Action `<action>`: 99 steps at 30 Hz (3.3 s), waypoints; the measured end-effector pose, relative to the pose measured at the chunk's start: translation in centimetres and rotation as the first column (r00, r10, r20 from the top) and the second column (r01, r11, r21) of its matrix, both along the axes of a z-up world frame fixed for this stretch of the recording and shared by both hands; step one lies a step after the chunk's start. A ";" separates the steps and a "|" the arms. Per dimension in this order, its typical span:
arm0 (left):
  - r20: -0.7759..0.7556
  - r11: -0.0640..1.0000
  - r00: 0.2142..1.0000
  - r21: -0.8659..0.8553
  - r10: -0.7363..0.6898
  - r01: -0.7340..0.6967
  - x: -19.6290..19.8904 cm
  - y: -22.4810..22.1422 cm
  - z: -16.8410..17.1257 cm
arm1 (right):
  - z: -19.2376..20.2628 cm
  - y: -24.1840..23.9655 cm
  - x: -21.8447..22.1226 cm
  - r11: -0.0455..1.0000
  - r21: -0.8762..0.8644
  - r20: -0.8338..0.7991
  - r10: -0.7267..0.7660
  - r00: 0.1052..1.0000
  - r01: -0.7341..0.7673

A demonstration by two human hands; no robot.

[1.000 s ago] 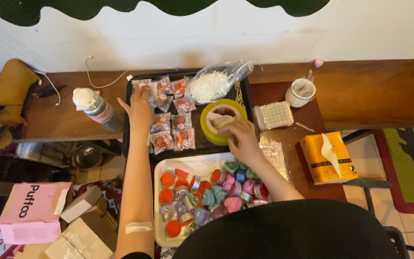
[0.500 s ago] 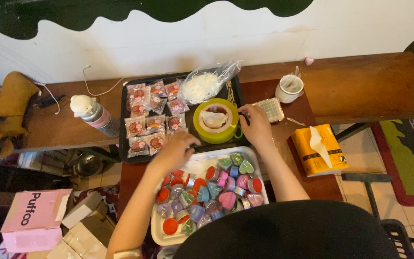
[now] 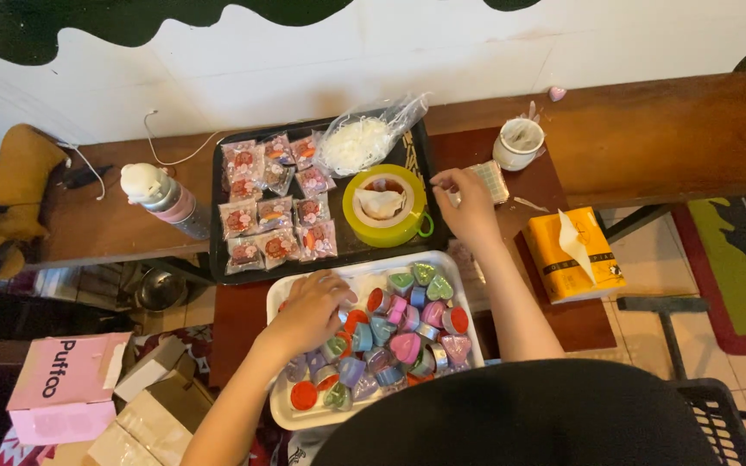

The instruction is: The person is seen putting different colored candies in a small wrapper and then putting them in a small cup.

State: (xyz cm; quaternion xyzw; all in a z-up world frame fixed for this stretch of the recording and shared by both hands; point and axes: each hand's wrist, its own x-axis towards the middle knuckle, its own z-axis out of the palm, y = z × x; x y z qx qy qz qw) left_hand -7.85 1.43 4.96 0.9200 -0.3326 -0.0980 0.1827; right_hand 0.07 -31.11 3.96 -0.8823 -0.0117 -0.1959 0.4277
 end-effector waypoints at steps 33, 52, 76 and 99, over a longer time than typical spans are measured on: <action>-0.049 0.660 0.996 -0.747 0.069 -0.082 9.3 -4.1 0.0 | -3.0 3.9 0.2 0.954 0.264 -0.100 0.173 0.980 -0.141; -0.669 0.408 0.680 -0.735 -0.301 -0.542 9.8 -2.2 -7.2 | -0.6 7.0 -2.6 0.869 -0.093 0.106 0.493 0.863 -0.485; -0.367 0.437 0.929 -0.829 0.044 -0.349 9.0 -3.3 -3.2 | -1.6 7.3 -1.7 0.938 0.257 -0.056 0.255 0.965 -0.233; -0.030 0.702 0.989 -0.702 0.142 -0.122 8.6 -3.0 -0.7 | -2.2 -3.1 1.4 0.823 -0.512 0.219 -0.152 0.964 0.246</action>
